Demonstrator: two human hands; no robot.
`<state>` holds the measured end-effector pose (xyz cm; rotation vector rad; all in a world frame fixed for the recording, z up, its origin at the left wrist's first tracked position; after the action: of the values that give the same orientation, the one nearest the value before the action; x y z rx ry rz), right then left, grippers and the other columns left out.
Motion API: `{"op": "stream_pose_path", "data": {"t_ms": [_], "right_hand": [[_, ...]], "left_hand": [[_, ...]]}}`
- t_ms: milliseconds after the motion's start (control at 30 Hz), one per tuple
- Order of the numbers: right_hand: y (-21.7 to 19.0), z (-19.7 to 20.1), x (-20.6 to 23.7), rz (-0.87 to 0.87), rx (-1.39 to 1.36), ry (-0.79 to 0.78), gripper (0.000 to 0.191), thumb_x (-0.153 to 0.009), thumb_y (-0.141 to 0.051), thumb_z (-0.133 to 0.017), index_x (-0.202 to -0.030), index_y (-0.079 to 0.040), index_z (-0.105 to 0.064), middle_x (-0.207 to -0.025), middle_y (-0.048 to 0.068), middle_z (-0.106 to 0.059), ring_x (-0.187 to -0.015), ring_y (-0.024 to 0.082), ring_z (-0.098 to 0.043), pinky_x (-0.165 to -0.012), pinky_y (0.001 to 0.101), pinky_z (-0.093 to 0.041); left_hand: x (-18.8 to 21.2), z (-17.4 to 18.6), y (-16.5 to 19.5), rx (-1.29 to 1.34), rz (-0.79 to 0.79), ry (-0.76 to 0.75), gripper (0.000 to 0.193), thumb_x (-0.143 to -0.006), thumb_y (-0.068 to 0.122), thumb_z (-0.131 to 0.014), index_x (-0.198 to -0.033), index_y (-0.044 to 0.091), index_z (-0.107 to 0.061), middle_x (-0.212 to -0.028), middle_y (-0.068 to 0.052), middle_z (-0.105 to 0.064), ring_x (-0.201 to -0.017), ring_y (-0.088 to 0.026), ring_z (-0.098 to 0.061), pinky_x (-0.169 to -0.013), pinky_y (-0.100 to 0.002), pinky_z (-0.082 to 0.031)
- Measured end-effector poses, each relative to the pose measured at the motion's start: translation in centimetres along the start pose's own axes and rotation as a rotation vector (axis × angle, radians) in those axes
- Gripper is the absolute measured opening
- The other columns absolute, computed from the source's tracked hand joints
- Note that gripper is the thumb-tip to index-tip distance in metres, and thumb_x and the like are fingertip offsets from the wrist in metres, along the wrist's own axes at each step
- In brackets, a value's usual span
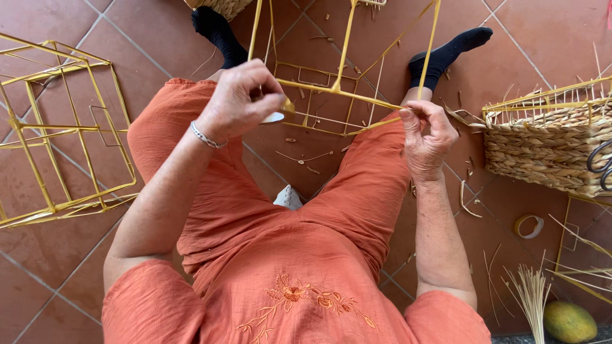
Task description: The person sits on the tiled floor and assembles bamboo basket frames, fitting flat bamboo strips along the edges of a rectangular frame. They wrap tape around joints to secure the strips and use scissors to cut the tape, working on one frame at a time.
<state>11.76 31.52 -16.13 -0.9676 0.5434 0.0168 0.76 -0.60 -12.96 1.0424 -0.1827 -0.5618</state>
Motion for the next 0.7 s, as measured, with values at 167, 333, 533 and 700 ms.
{"op": "stream_pose_path", "data": {"t_ms": [167, 333, 533, 700], "right_hand": [[-1.6, -0.9, -0.3, 0.062, 0.094, -0.059, 0.019, -0.102, -0.014, -0.083, -0.109, -0.001, -0.07, -0.095, 0.008, -0.074, -0.086, 0.013, -0.071, -0.078, 0.0278, -0.056], [-3.9, -2.1, -2.1, -0.015, -0.13, -0.109, 0.014, -0.104, -0.006, -0.081, -0.112, 0.001, -0.073, -0.095, 0.009, -0.075, -0.087, 0.012, -0.072, -0.078, 0.025, -0.058], [-7.8, -5.4, -3.6, -0.129, -0.434, -0.172, 0.021, -0.105, -0.003, -0.073, -0.124, 0.004, -0.068, -0.105, 0.01, -0.074, -0.094, 0.012, -0.075, -0.085, 0.0248, -0.063], [-10.8, -6.9, -4.4, -0.059, -0.402, -0.335, 0.035, -0.111, 0.0, -0.067, -0.144, 0.003, -0.058, -0.121, 0.013, -0.075, -0.109, 0.014, -0.073, -0.099, 0.0272, -0.06]], "left_hand": [[0.0, 1.7, 0.9, -0.022, 0.019, 0.077, 0.008, -0.089, 0.003, -0.077, -0.088, 0.0, -0.069, -0.125, -0.01, -0.065, -0.066, -0.01, -0.058, -0.062, -0.026, -0.049], [3.7, 2.7, 6.0, -0.215, -0.281, 0.271, 0.009, -0.086, -0.003, -0.072, -0.089, -0.001, -0.063, -0.142, -0.022, -0.055, -0.11, -0.026, -0.068, -0.081, -0.031, -0.059], [5.7, -6.7, 4.9, 0.15, -0.041, -0.131, 0.01, -0.088, 0.006, -0.076, -0.091, 0.006, -0.067, -0.145, -0.016, -0.058, -0.103, -0.022, -0.073, -0.071, -0.029, -0.059], [5.7, -9.5, 4.1, 0.154, 0.032, -0.05, 0.011, -0.088, 0.007, -0.076, -0.092, 0.004, -0.065, -0.142, -0.015, -0.057, -0.083, -0.021, -0.074, -0.068, -0.029, -0.059]]}}
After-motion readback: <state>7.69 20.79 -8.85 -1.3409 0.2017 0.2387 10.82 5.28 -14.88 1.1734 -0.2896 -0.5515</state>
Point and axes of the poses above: each hand's wrist, its own x-axis away from the middle knuckle, its own z-axis out of the back of the hand, y = z × x, the point moved 9 cm from there along -x, towards the middle knuckle
